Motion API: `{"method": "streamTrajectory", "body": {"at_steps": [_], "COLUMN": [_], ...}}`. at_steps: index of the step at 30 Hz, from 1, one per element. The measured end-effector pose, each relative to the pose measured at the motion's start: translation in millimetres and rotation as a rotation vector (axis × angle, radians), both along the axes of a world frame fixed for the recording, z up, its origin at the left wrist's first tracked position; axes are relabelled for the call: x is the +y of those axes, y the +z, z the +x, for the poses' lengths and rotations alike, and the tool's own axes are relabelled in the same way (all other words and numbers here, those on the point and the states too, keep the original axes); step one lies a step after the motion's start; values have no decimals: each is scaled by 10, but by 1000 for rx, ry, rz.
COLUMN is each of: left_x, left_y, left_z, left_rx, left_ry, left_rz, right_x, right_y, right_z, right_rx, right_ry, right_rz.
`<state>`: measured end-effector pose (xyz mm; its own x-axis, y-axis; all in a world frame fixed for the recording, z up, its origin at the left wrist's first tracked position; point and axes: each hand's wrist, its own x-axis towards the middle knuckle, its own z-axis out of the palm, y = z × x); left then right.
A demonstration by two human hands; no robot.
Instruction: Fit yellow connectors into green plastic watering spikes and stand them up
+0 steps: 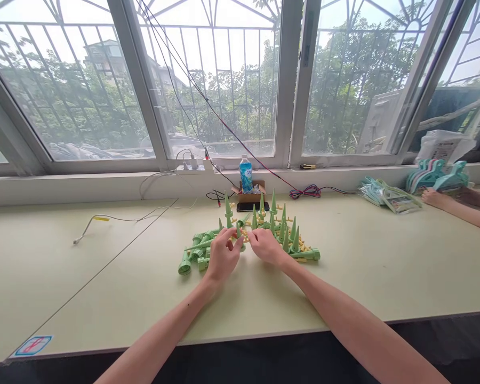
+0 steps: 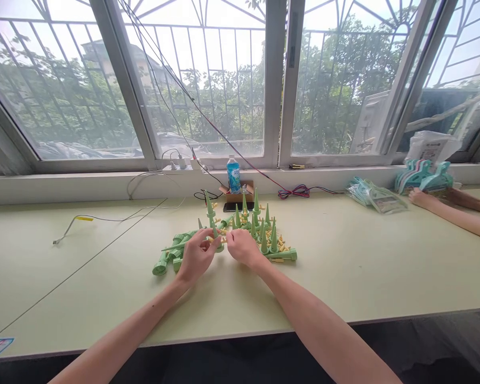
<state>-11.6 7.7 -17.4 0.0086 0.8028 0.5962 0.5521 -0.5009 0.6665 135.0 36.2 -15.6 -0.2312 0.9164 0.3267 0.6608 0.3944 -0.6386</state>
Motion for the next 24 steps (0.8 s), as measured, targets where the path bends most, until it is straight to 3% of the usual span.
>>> {"method": "streamTrajectory", "body": {"at_steps": [8,14,17,20,24], "left_x": [-41,-103,-177,-211,-62], "left_y": [30,42,208,495,779], "left_z": [-3,11,0,-125,-474], "left_rx": [-55,-15,-3,-64,-42], "left_ry": [158,106,132,246,374], "left_rz": [126,196,259,276,157], "right_x": [-40,-104,-149,-184,-202], "right_y": [32,-28,-100,-164,-192], "right_z": [9,-49,-100,-136,-152], "right_rx": [-217,-364,-436,-512,-535], "right_ry": [-75,-42,-50,-41,-33], "right_rz": [-20,-22,70,141,170]}}
